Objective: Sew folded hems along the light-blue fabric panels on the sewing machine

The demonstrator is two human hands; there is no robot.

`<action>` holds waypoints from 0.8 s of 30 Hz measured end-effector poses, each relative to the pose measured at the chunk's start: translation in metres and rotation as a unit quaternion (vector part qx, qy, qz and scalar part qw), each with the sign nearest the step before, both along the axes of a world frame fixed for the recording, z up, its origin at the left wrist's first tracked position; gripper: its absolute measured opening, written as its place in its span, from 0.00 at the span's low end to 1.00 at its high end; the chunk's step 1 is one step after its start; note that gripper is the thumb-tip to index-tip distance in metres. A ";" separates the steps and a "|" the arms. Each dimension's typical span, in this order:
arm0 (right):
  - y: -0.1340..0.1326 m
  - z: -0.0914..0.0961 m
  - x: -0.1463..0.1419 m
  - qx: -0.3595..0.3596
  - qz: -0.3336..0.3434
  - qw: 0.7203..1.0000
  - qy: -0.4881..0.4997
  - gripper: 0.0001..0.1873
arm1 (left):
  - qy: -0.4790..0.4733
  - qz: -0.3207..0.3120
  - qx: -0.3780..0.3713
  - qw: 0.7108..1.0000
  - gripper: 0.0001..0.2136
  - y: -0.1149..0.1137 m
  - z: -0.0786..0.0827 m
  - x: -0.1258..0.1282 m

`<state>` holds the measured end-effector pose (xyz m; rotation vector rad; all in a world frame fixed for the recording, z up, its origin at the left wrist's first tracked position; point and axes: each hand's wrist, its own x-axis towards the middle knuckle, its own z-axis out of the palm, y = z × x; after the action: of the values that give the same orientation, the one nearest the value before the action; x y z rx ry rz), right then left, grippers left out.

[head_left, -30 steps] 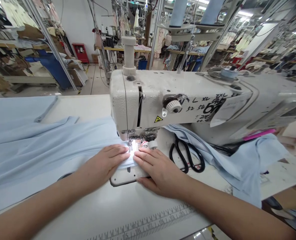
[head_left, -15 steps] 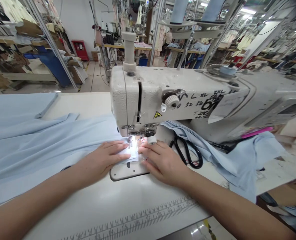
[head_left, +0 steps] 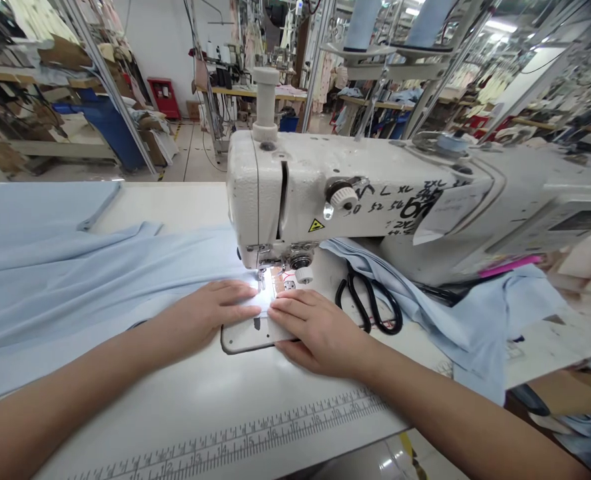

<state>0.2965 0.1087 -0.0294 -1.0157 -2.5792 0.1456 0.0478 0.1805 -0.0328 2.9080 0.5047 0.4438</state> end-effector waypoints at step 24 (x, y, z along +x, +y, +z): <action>-0.042 -0.021 0.039 0.120 -0.331 0.934 -0.055 0.25 | 0.011 0.097 -0.098 0.990 0.18 0.022 0.001 -0.003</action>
<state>0.3350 0.0666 -0.0501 -1.7509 -2.1222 -0.3984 0.0448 0.2024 -0.0314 2.6890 0.7915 0.3632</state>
